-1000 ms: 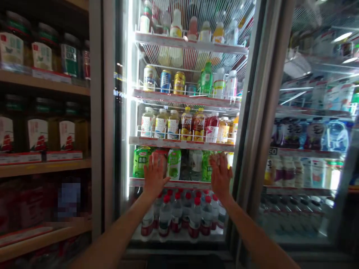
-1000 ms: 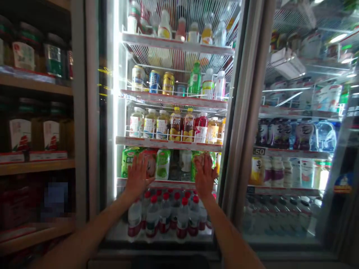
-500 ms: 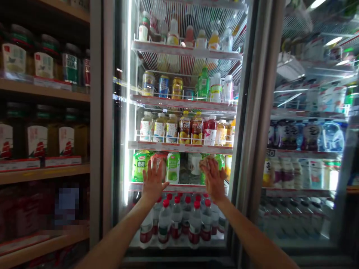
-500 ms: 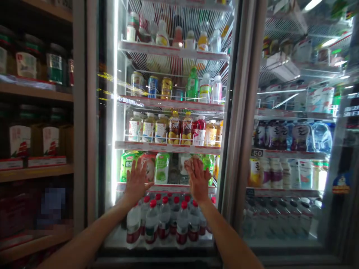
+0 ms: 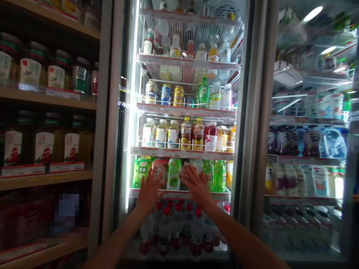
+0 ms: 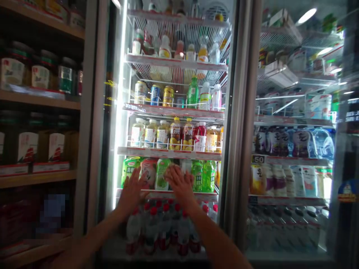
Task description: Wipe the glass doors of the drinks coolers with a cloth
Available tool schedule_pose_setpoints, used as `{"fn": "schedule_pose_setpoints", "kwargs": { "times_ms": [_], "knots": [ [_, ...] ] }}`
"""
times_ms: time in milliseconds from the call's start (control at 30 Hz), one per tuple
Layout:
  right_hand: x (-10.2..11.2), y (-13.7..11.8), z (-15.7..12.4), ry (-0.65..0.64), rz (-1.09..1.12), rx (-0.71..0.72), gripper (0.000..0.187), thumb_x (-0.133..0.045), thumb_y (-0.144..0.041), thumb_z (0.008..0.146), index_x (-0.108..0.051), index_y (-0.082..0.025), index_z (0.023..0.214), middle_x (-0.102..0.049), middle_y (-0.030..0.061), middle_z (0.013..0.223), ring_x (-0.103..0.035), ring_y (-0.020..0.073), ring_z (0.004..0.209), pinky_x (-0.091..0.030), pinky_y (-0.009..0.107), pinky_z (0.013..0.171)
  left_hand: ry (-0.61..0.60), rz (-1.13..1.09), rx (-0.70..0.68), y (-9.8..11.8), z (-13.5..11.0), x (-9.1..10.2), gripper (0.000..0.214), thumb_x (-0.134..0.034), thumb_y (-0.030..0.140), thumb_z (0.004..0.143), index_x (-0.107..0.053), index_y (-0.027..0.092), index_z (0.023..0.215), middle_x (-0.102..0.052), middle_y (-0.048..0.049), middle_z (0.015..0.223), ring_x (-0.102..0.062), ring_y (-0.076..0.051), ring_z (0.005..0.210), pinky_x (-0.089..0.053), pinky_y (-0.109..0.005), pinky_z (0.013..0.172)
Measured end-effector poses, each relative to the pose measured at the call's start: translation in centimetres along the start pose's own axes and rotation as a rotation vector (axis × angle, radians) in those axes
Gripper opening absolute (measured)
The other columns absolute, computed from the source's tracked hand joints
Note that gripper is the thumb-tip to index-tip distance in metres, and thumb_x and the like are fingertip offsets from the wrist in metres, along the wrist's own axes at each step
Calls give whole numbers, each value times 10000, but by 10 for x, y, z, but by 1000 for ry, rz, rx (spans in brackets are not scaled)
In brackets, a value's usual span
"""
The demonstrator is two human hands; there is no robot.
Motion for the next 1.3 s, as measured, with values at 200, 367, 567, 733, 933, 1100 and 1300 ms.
{"fn": "schedule_pose_setpoints", "kwargs": {
  "times_ms": [200,367,567,733,933,1100,1300],
  "knots": [
    [-3,-7,24,-18,10,74,388,-519,-192,848,-535,-303,1219,-433,35,1414,-251,206,1367,26,479,1119,17,35,98,-43,-9,6,597,-516,348,821,-359,170,1370,-239,-170,1488,-203,-316,1378,-280,-538,1052],
    [-3,2,61,15,3,-103,416,-520,-183,836,-526,-289,1238,-373,71,1451,-212,239,1384,-36,514,1104,-19,60,110,-45,-10,9,618,-533,355,804,-369,148,1362,-257,-177,1479,-210,-311,1377,-264,-525,1065],
    [-21,-52,23,-110,63,285,370,-521,-233,849,-533,-317,1209,-402,12,1436,-236,214,1374,-14,508,1120,-57,103,111,-63,-19,9,620,-514,317,800,-341,163,1375,-272,-158,1476,-235,-292,1371,-265,-523,1065],
    [-7,-20,82,-8,27,10,392,-517,-188,850,-522,-287,1229,-369,51,1455,-239,224,1374,-5,519,1112,-52,97,93,-69,-21,11,608,-487,319,810,-340,133,1369,-281,-176,1469,-256,-295,1363,-275,-535,1059],
    [-25,-57,44,-109,87,222,422,-516,-195,851,-493,-289,1262,-346,41,1468,-234,235,1376,-67,530,1111,-87,114,156,-77,-24,16,609,-467,288,808,-329,89,1366,-291,-177,1466,-269,-289,1359,-287,-528,1058],
    [-32,-67,60,-108,122,236,416,-517,-215,852,-498,-306,1258,-346,29,1468,-225,230,1383,-108,529,1111,-107,130,134,-82,-27,15,586,-439,252,811,-329,110,1369,-286,-156,1471,-272,-267,1361,-289,-518,1061],
    [-31,-70,80,-84,113,153,411,-493,-207,864,-490,-283,1268,-316,47,1482,-225,257,1380,-90,559,1098,-132,135,145,-88,-34,17,591,-447,240,803,-333,92,1363,-289,-168,1467,-287,-272,1354,-295,-527,1055]
  ]
}}
Point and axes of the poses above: each hand's wrist, its own z-axis towards the middle knuckle, its own x-axis out of the back of the hand, y = z × x, the point moved 7 cm from there along z, towards the middle knuckle
